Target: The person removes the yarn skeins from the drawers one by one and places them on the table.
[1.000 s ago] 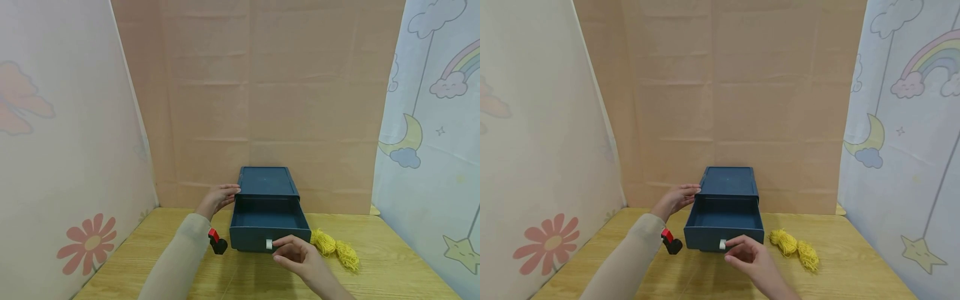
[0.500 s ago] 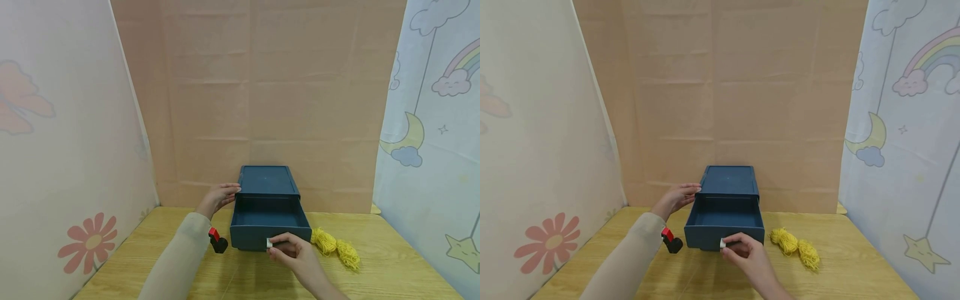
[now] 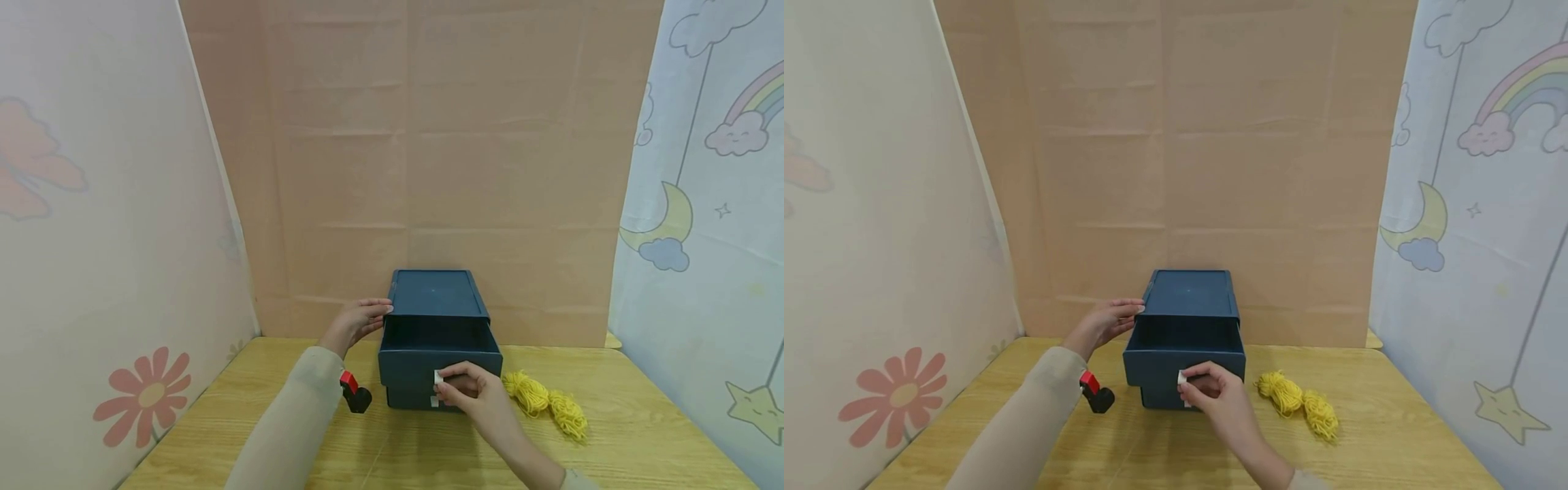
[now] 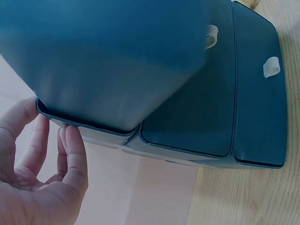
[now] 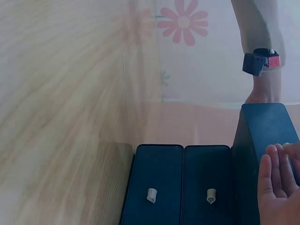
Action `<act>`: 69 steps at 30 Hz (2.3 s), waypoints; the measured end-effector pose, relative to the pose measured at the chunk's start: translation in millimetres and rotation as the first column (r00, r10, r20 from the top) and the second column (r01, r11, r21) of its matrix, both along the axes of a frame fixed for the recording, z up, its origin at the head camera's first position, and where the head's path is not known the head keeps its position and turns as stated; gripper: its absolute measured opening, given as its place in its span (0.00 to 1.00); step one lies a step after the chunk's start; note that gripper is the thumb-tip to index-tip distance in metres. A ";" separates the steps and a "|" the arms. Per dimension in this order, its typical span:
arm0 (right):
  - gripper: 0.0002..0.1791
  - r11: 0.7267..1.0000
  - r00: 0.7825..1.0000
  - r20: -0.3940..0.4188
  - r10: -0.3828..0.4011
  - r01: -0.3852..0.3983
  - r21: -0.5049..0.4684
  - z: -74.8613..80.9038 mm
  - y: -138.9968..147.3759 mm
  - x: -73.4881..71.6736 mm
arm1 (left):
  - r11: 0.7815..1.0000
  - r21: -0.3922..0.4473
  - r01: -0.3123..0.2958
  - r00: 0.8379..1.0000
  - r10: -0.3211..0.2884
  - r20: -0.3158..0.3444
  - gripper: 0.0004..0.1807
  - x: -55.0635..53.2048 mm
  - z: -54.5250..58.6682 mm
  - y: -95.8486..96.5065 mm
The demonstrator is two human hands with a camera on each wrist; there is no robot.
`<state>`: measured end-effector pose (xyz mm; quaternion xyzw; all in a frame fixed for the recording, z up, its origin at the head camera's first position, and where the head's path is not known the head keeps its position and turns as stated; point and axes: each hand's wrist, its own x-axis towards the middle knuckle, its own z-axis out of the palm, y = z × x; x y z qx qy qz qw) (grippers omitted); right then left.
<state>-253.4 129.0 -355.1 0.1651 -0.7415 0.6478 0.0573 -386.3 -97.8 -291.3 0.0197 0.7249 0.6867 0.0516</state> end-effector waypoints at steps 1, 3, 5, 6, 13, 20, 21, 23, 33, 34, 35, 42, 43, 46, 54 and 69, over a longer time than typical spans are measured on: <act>0.18 1.000 1.000 -0.008 -0.012 0.012 0.003 0.3 -1.0 -3.1 | 1.000 0.000 -0.002 1.000 0.002 0.003 0.15 -0.1 0.1 -0.2; 0.17 1.000 0.999 -0.020 -0.025 0.025 -0.001 0.9 -2.8 -10.1 | 1.000 0.000 -0.003 1.000 0.003 0.006 0.15 -0.6 0.1 -0.6; 0.15 0.999 0.999 -0.029 -0.035 0.035 -0.011 1.4 -4.0 -17.5 | 1.000 0.003 -0.003 1.000 0.003 0.006 0.15 -1.2 -0.3 -0.7; 0.15 0.999 0.998 -0.038 -0.043 0.042 -0.012 1.8 -4.5 -20.9 | 1.000 0.005 -0.002 1.000 0.002 0.005 0.15 -1.2 -0.2 -0.8; 0.13 0.997 0.994 -0.070 -0.083 0.082 -0.013 2.3 -4.6 -41.5 | 1.000 0.012 0.011 1.000 -0.011 0.003 0.16 -0.2 -0.4 -0.6; 0.12 0.994 0.992 -0.064 -0.109 0.108 -0.015 5.8 -6.7 -54.2 | 1.000 0.012 0.007 1.000 -0.007 -0.006 0.16 0.6 -0.3 0.5; 0.13 0.993 0.991 -0.064 -0.114 0.113 -0.014 6.5 -7.3 -55.4 | 1.000 0.012 0.004 1.000 -0.004 -0.004 0.16 0.6 -0.2 0.6; 0.12 0.992 0.990 -0.063 -0.126 0.126 -0.014 7.2 -8.2 -58.4 | 1.000 0.014 0.001 1.000 -0.001 -0.007 0.16 1.0 -0.1 0.9; 0.11 0.981 0.980 -0.048 -0.193 0.192 -0.026 7.9 -11.9 -67.4 | 1.000 0.018 -0.018 1.000 0.018 0.002 0.15 5.2 2.2 0.3; 0.10 0.980 0.979 -0.045 -0.198 0.197 -0.029 7.7 -12.1 -68.0 | 1.000 0.018 -0.020 1.000 0.020 0.002 0.15 5.6 2.4 0.2; 0.10 0.979 0.979 -0.043 -0.202 0.200 -0.032 7.5 -12.3 -68.4 | 1.000 0.019 -0.020 1.000 0.020 0.000 0.15 6.1 2.5 0.4; 0.10 0.977 0.977 -0.031 -0.210 0.208 -0.047 5.8 -12.9 -71.0 | 0.999 0.025 -0.021 1.000 0.021 0.002 0.15 7.2 2.9 -0.8; 0.10 0.977 0.977 -0.030 -0.209 0.207 -0.049 5.9 -13.0 -71.1 | 0.999 0.024 -0.021 1.000 0.020 0.002 0.15 7.0 2.8 -1.0; 0.10 0.978 0.979 -0.022 -0.205 0.203 -0.052 6.4 -13.3 -71.1 | 0.999 0.025 -0.022 1.000 0.022 0.003 0.15 6.5 2.8 -1.2; 0.12 0.988 0.991 0.001 -0.137 0.137 -0.072 9.5 -10.6 -66.9 | 1.000 0.017 -0.019 1.000 0.019 -0.012 0.16 6.3 1.2 -1.2; 0.19 0.999 0.999 0.040 -0.005 0.003 0.043 -29.7 16.8 -49.6 | 0.999 0.032 -0.003 1.000 0.004 -0.015 0.16 7.3 1.1 -0.7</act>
